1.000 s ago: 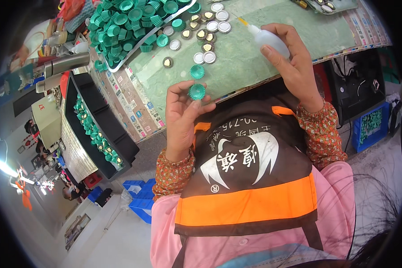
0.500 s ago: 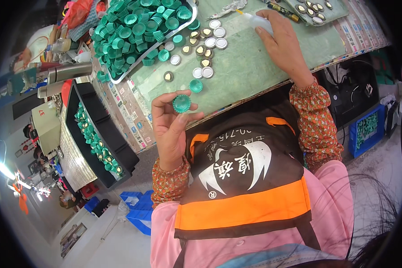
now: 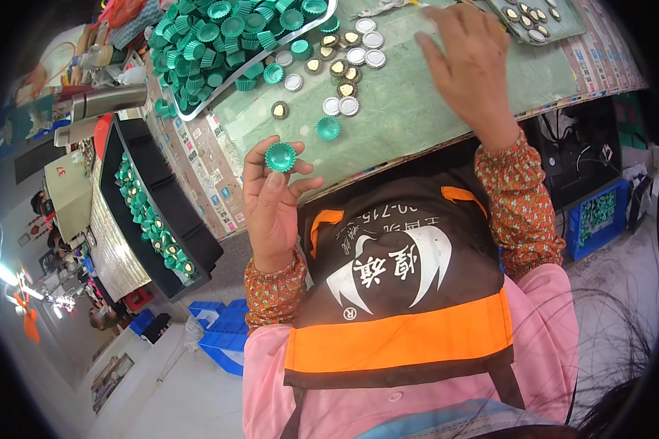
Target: The person applies glue from a small bottle into green paper cupcake wrappers and then presses a gold-colored metal base into each one. The person handles the items one at a time, repeatedly picking up a wrapper, applying adhesive, and attaching the base.
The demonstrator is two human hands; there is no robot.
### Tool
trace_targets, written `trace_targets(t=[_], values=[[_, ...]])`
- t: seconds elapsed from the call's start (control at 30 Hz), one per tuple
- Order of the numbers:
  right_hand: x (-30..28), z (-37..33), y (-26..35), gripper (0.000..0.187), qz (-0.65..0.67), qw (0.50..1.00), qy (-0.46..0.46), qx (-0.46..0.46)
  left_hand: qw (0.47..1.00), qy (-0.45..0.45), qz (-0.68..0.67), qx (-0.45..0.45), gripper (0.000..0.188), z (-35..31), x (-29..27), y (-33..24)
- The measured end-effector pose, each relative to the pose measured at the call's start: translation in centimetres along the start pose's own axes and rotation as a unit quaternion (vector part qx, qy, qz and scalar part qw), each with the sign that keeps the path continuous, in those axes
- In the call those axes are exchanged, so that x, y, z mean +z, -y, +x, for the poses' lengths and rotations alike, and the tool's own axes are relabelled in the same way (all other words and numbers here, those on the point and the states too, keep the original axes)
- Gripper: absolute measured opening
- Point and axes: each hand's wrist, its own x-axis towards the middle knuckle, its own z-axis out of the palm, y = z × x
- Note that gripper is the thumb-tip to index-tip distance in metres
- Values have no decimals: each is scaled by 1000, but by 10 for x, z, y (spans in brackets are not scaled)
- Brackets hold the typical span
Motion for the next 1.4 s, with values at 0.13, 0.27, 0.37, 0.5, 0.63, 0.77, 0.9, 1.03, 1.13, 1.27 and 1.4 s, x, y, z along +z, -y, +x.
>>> trace_targets(t=[0.13, 0.27, 0.37, 0.5, 0.63, 0.77, 0.9, 1.03, 1.13, 1.27, 1.4], values=[[31, -13, 14, 26, 99, 993, 33, -50, 1000, 11, 1, -4, 51, 1, 2, 0], [50, -17, 20, 21, 100, 992, 47, -62, 1000, 16, 8, -7, 51, 0, 3, 0], [55, -16, 16, 20, 99, 990, 46, -89, 1000, 13, 8, -13, 51, -2, 2, 1], [32, -14, 10, 22, 92, 984, 81, -132, 1000, 8, -1, -26, 51, -6, 0, 3], [7, -19, 6, 23, 88, 963, 197, -163, 998, 23, -28, -59, 53, -7, 4, 6], [10, -26, 5, 24, 122, 963, 181, -157, 994, 34, -47, -87, 56, -8, 12, 10], [10, -37, 1, 26, 190, 971, 125, -72, 992, 37, -57, -109, 59, -7, 12, 12], [7, -46, 9, 27, 175, 975, 130, -40, 990, 29, -73, -117, 60, -7, 12, 15], [11, -49, 15, 26, 168, 977, 122, -47, 989, 34, -75, -122, 60, -6, 15, 16], [17, -50, 18, 27, 151, 980, 119, -52, 988, 38, -68, -132, 60, -5, 17, 17], [20, -52, 20, 27, 167, 978, 105, -64, 986, 32, -76, -144, 61, -7, 17, 18]])
